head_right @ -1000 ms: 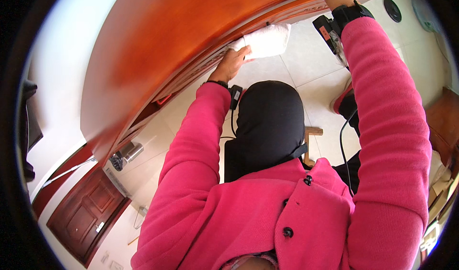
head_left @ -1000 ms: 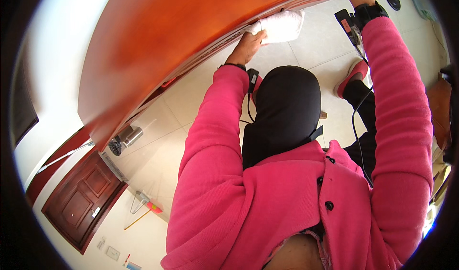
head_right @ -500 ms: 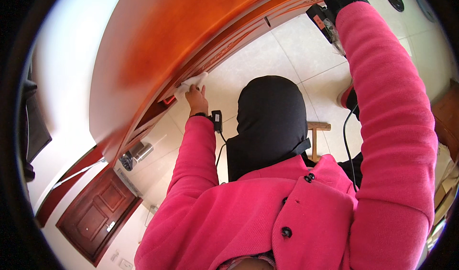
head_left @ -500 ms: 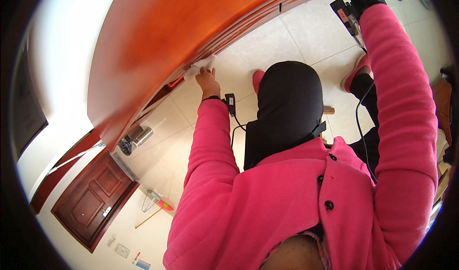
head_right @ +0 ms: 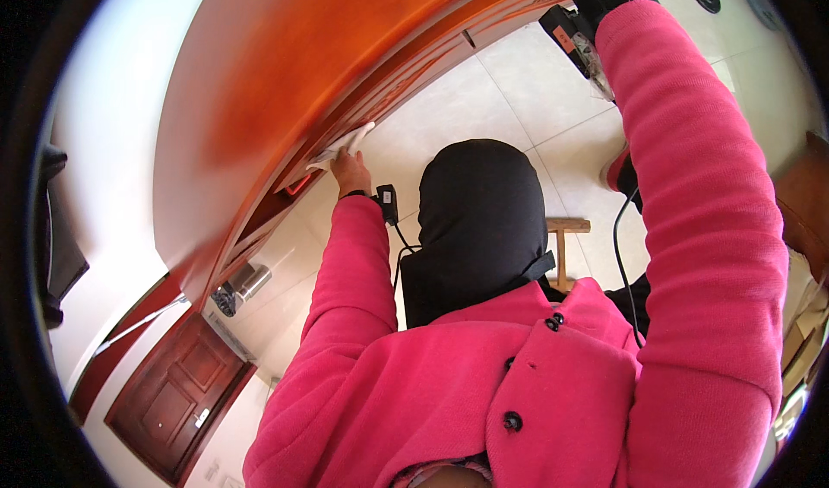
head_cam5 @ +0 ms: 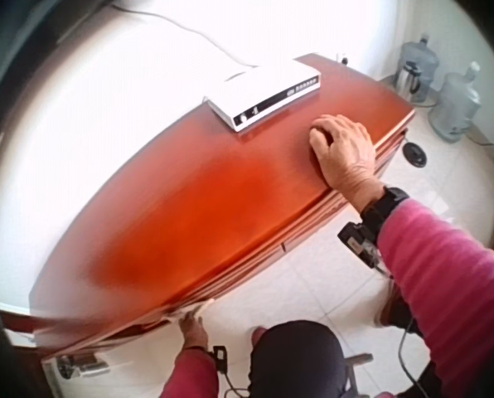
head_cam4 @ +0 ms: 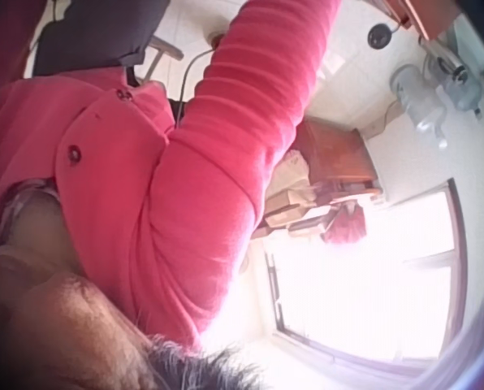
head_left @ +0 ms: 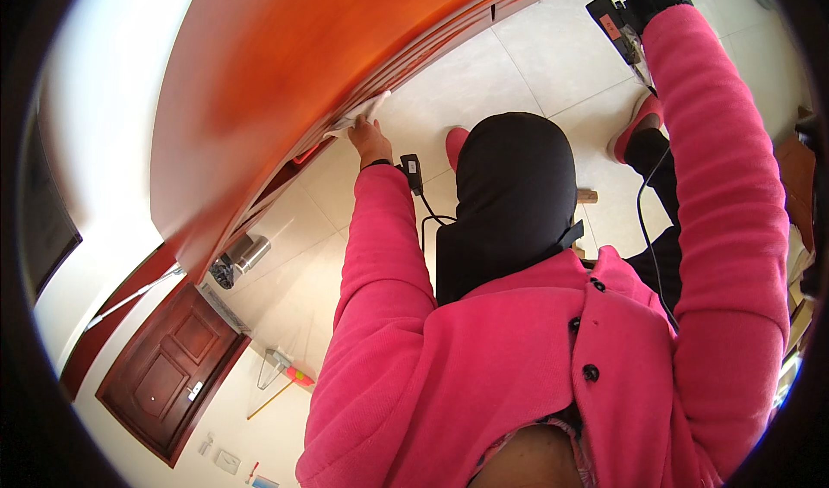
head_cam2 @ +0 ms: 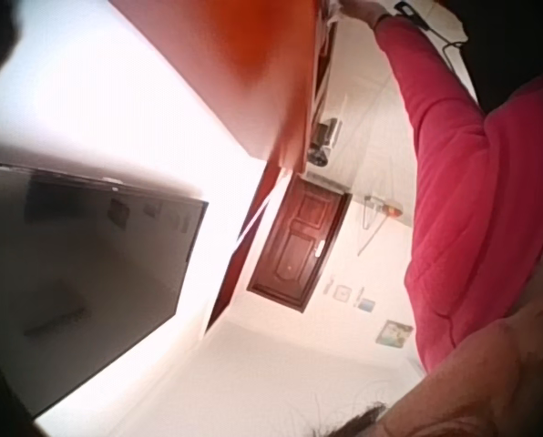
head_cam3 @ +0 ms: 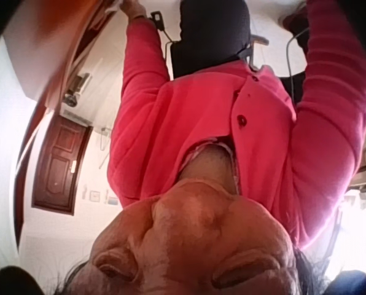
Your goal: The person wipes the top and front surfaces of a wooden cabinet using a white cloth. The person moves along the cabinet, wiping around a white set-top box and along the drawer fronts.
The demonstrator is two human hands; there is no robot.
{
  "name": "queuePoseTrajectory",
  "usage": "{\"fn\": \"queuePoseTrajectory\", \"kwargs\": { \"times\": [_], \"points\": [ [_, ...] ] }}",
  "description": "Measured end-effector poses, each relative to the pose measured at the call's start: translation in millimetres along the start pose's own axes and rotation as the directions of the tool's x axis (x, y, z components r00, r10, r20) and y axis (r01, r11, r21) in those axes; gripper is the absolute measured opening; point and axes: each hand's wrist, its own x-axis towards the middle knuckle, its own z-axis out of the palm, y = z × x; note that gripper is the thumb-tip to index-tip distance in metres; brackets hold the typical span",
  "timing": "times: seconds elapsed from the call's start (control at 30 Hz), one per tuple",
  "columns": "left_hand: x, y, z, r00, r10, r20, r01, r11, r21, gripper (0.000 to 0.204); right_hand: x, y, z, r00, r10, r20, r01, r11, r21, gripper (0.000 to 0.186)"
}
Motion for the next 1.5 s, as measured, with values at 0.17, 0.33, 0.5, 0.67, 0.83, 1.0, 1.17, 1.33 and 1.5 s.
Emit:
{"fn": "queuePoseTrajectory", "kwargs": {
  "times": [0.17,0.33,0.5,0.67,0.83,1.0,1.17,1.33,1.5],
  "points": [
    [-0.1,1.8,8.2,0.986,-0.144,-0.09,0.099,0.918,-0.385,0.046,-0.7,-0.6,0.3,1.0,0.007,0.0,-0.007,1.0,0.0,0.027],
    [-3.4,15.3,15.4,0.989,-0.147,-0.02,0.107,0.799,-0.592,0.043,0.3,-1.6,-1.5,1.0,0.002,0.015,-0.002,1.0,0.003,0.026],
    [-11.0,30.2,18.4,0.959,-0.276,0.067,0.198,0.482,-0.854,0.039,0.6,-2.0,-0.5,1.0,-0.004,-0.002,0.004,1.0,-0.002,0.025],
    [-16.7,39.1,23.4,0.97,-0.209,0.128,0.216,0.486,-0.847,0.037,0.4,-2.9,0.0,1.0,0.002,0.0,-0.002,1.0,0.004,0.025],
    [-22.4,45.8,51.1,0.972,-0.065,0.225,0.202,0.718,-0.666,0.038,1.1,-2.7,-0.6,1.0,0.0,0.03,-0.001,1.0,0.015,0.025],
    [-27.8,69.5,81.8,0.939,-0.132,0.318,0.341,0.475,-0.811,0.041,0.7,-1.5,1.4,1.0,-0.009,-0.012,0.009,1.0,0.013,0.025],
    [-38.3,97.1,109.1,0.904,-0.067,0.422,0.392,0.52,-0.759,0.037,0.6,-2.2,1.4,1.0,-0.012,-0.01,0.013,1.0,0.021,0.024],
    [-50.2,118.2,133.2,0.826,-0.018,0.563,0.479,0.549,-0.685,0.038,-0.2,-2.3,0.8,1.0,-0.002,0.002,0.002,0.999,0.037,0.024],
    [-65.4,144.2,134.1,0.771,0.036,0.635,0.472,0.637,-0.609,0.041,-0.5,-1.5,2.1,1.0,0.003,-0.002,-0.003,1.0,0.011,0.025]
  ]
}}
